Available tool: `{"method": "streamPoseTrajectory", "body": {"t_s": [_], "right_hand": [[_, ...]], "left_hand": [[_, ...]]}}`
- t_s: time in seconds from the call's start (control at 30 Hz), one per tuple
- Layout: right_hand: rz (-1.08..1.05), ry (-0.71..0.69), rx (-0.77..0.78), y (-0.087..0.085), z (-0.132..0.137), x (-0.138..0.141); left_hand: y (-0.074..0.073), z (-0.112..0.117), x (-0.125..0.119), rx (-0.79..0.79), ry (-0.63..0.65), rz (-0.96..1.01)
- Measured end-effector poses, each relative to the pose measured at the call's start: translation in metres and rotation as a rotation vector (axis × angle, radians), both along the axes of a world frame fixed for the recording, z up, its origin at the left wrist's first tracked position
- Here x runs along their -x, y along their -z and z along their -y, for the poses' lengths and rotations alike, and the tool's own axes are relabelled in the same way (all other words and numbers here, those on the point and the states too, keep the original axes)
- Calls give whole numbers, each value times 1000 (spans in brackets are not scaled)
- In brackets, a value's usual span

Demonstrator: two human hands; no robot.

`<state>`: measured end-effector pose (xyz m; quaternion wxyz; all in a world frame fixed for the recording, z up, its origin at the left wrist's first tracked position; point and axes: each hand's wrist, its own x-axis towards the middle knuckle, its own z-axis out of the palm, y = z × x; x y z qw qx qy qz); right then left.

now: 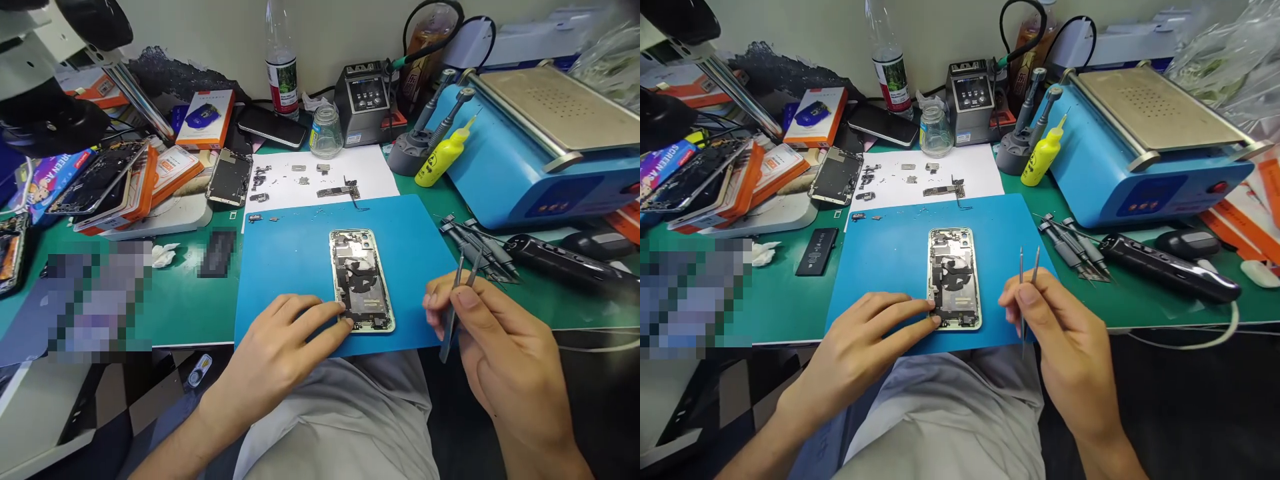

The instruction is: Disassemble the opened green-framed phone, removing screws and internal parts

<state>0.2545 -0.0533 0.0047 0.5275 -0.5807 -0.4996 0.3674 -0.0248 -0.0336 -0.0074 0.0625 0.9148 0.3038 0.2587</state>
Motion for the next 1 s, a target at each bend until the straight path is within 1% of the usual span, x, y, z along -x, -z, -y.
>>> {"method": "streamPoseTrajectory", "body": {"t_s": [0.1,0.2,0.3,0.4,0.47,0.53,0.6,0.67,0.73,0.8,0.9,1.0], "right_hand": [[-31,14,59,2,3,2],[-20,-23,108,5,3,1],[1,-54,155,7,2,-2],[14,-88,178,6,0,-3],[18,-107,183,5,-1,-4],[11,-90,164,3,-3,-7],[29,-27,95,1,-5,-10],[67,61,47,-3,-6,-14],[70,143,44,-8,-6,-16],[22,194,52,-12,-5,-17],[-28,176,43,-14,-4,-19],[2,105,33,-12,-4,-26]], "left_hand": [[-3,1,-2,-47,-5,-35],[-9,2,-3,-130,10,-95],[-15,2,-1,-233,69,-163],[-20,0,1,-273,116,-233],[-23,0,1,-266,124,-268],[-26,0,0,-249,119,-284],[-28,2,-3,-230,100,-278],[-28,4,-5,-220,73,-231],[-25,7,-7,-205,44,-148],[-21,9,-9,-167,-4,-57],[-15,10,-13,-77,-77,28],[-12,7,-20,34,-113,29]]}}
